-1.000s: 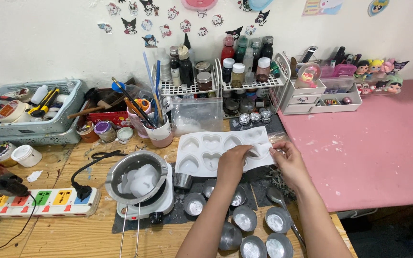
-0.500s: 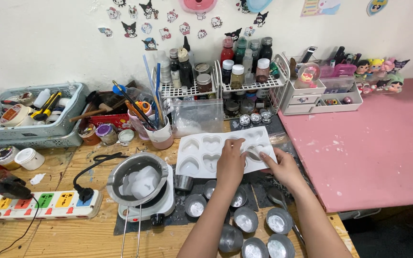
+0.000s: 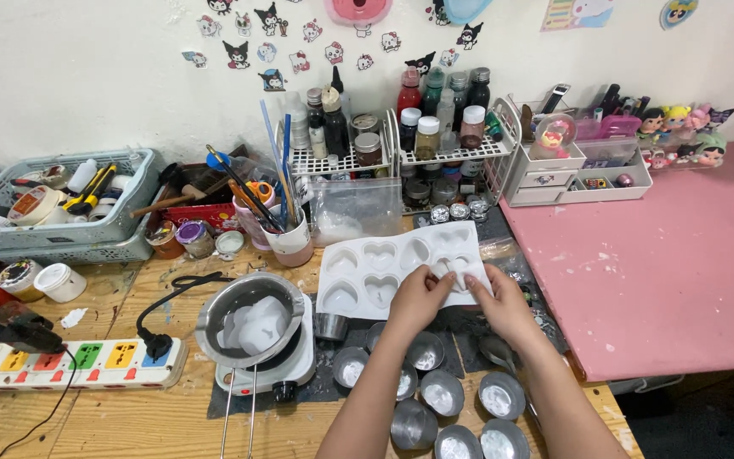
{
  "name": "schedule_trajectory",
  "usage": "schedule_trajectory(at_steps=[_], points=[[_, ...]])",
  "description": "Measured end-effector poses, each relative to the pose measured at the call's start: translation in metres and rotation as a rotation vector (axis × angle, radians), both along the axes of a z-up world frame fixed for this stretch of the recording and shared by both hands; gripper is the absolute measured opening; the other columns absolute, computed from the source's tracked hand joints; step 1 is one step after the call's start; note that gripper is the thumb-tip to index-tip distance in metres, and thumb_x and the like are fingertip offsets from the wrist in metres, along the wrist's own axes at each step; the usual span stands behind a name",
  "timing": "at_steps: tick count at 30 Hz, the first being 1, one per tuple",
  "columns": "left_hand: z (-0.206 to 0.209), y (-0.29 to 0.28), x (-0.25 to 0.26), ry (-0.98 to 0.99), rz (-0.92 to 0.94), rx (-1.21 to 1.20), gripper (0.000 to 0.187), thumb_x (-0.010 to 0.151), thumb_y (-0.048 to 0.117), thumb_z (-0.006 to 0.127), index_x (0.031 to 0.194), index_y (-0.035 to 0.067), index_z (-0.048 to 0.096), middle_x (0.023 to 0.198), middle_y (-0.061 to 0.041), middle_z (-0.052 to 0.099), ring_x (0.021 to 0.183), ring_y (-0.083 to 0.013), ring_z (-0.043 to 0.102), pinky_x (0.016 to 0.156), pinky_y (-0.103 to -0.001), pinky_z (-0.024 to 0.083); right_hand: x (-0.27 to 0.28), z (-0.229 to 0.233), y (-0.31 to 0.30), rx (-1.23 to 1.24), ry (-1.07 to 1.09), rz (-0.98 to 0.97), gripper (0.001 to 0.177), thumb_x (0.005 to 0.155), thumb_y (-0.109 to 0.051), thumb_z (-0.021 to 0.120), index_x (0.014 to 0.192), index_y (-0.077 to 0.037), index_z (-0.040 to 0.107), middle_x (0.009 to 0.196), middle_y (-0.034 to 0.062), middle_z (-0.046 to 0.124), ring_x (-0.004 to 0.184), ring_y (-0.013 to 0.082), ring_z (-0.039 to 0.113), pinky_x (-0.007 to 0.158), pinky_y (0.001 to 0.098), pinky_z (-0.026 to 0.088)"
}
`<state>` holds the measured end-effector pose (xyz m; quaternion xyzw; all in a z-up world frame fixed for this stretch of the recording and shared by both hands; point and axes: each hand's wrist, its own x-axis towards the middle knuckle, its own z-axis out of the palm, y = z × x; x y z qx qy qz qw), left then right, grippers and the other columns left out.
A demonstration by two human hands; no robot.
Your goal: Preparing silicone molds and small metal containers by placing components and wicks inside for candle making.
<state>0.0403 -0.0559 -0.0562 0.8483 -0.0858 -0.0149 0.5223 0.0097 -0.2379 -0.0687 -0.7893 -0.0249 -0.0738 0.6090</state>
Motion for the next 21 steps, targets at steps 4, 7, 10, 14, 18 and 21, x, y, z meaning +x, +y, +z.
schedule_trajectory(at_steps=[4,7,10,14,18,21], points=[[-0.030,-0.001,0.020,0.029,-0.069,-0.149,0.043,0.089,0.042,0.073,0.086,0.000,0.065,0.075,-0.010,0.069,0.067,-0.0211,0.064,0.063,-0.035,0.051,-0.001,0.006,-0.001,0.129,0.122,0.004,0.031,0.100,-0.022,0.060,0.122,0.001,0.063,0.104,0.0085,0.074,0.092,0.0138,0.070,0.074,0.0323,0.063],[-0.039,-0.002,0.025,0.021,-0.098,-0.255,0.036,0.089,0.034,0.073,0.087,0.000,0.065,0.074,-0.006,0.068,0.066,-0.0163,0.062,0.061,-0.032,0.051,-0.002,0.014,0.001,0.166,0.201,-0.015,0.033,0.099,-0.021,0.059,0.125,0.000,0.061,0.105,0.0094,0.074,0.093,0.0172,0.071,0.073,0.0344,0.065],[-0.050,-0.006,0.030,0.051,-0.100,-0.314,0.032,0.090,0.029,0.073,0.084,0.000,0.063,0.071,-0.006,0.066,0.062,-0.0144,0.060,0.057,-0.032,0.048,-0.005,0.016,0.003,0.153,0.233,-0.051,0.035,0.098,-0.021,0.059,0.126,0.001,0.059,0.105,0.0107,0.072,0.091,0.0198,0.073,0.068,0.0375,0.065],[-0.053,-0.007,0.030,0.099,-0.088,-0.391,0.030,0.092,0.025,0.072,0.082,-0.001,0.059,0.069,-0.007,0.065,0.059,-0.0136,0.060,0.054,-0.031,0.047,-0.007,0.015,0.004,0.013,0.238,-0.111,0.037,0.097,-0.023,0.062,0.123,0.005,0.060,0.100,0.0135,0.075,0.079,0.0215,0.077,0.060,0.0372,0.064],[-0.049,-0.008,0.026,-0.002,-0.014,-0.294,0.033,0.092,0.031,0.069,0.087,-0.001,0.061,0.073,-0.011,0.068,0.065,-0.0226,0.065,0.061,-0.037,0.051,-0.010,0.030,0.017,0.145,0.331,-0.082,0.038,0.097,-0.027,0.063,0.122,0.001,0.059,0.094,0.0131,0.076,0.067,0.0208,0.077,0.052,0.0340,0.062],[-0.008,-0.007,0.001,-0.015,0.030,-0.029,0.044,0.092,0.042,0.066,0.089,-0.001,0.064,0.079,-0.015,0.069,0.075,-0.0316,0.068,0.068,-0.042,0.052,-0.014,0.029,0.023,0.109,0.277,-0.072,0.036,0.099,-0.031,0.061,0.121,-0.002,0.059,0.084,0.0110,0.072,0.056,0.0176,0.069,0.045,0.0312,0.055]])
